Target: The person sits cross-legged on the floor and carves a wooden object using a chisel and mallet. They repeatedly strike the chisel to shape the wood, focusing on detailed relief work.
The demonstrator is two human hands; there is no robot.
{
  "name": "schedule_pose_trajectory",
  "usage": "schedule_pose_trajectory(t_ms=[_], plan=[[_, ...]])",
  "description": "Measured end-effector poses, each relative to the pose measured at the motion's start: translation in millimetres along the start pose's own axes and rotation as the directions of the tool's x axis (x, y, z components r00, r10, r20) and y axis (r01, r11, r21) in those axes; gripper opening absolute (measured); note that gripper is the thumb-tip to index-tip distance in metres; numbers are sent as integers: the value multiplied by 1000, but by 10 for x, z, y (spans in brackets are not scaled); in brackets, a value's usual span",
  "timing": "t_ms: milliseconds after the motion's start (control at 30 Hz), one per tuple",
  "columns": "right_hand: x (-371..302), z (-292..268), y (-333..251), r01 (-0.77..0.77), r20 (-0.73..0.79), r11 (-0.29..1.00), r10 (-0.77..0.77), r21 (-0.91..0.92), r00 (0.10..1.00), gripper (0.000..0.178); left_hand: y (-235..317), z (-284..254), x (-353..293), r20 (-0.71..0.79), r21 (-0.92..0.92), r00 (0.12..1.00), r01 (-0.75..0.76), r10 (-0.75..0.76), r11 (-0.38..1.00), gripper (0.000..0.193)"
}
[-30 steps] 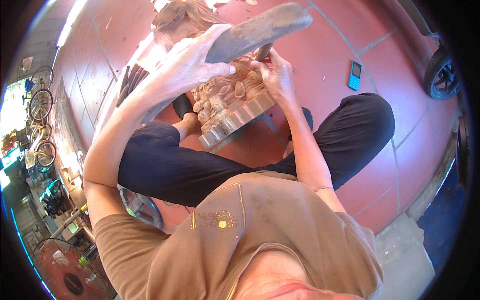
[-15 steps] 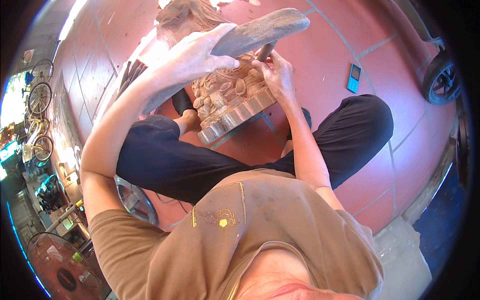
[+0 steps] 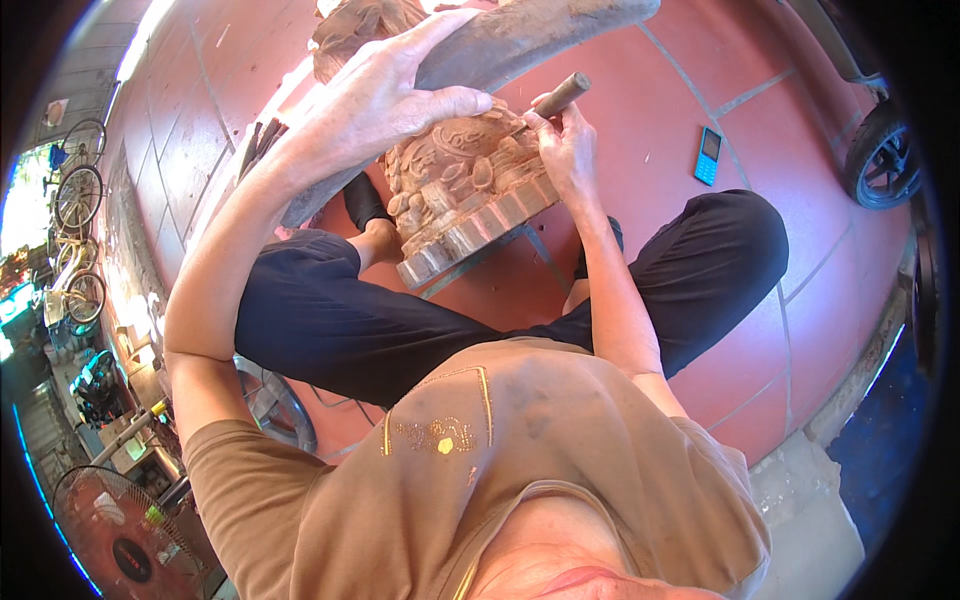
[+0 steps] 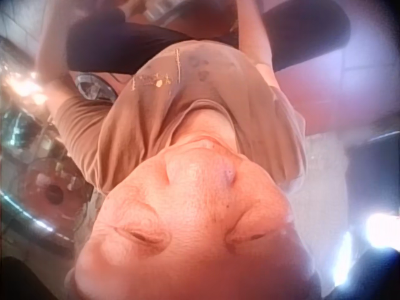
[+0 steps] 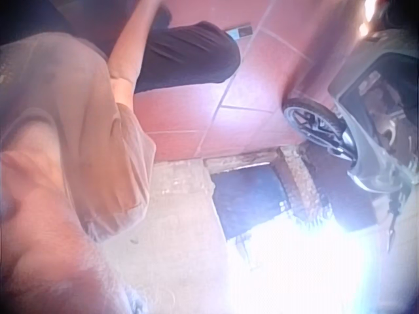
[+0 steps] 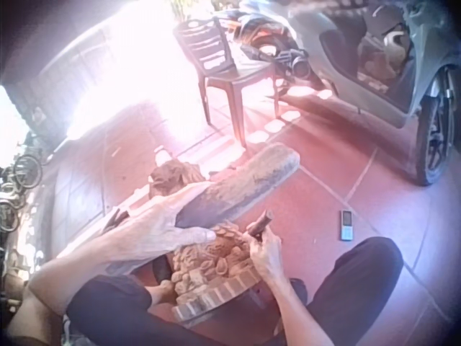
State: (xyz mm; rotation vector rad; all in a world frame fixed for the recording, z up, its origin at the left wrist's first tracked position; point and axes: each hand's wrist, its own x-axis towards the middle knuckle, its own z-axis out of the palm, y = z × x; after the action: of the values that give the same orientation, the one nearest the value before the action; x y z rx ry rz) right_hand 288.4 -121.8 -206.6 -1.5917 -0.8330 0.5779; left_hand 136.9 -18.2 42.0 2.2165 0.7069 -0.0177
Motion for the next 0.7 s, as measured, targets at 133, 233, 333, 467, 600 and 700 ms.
schedule_pose_trajectory(t_ms=[133, 233, 333, 467, 600, 700], plan=[[6, 0, 85, -40, 21, 997, 39, 73, 999, 18, -230, 101, 47, -36, 143, 998, -53, 59, 988, 75], [-23, -10, 58, -37, 24, 996, 36, 79, 999, 18, -119, 94, 41, -18, 192, 999, -23, 27, 981, 75], [-32, -20, -2, 31, 6, 999, -31, 25, 999, 19, -93, 98, 39, -49, 130, 992, -106, 114, 986, 74], [-48, -4, -58, 30, 67, 998, -33, 57, 997, 17, -273, 315, 102, -223, 181, 914, -301, 338, 936, 71], [-62, -4, -84, 53, 56, 998, -55, 35, 997, 17, -375, 370, 190, 44, 321, 997, -75, 64, 944, 66], [-52, -1, -25, 55, 50, 998, -56, 24, 997, 17, -488, 381, 217, 23, 241, 979, -202, 202, 949, 64]])
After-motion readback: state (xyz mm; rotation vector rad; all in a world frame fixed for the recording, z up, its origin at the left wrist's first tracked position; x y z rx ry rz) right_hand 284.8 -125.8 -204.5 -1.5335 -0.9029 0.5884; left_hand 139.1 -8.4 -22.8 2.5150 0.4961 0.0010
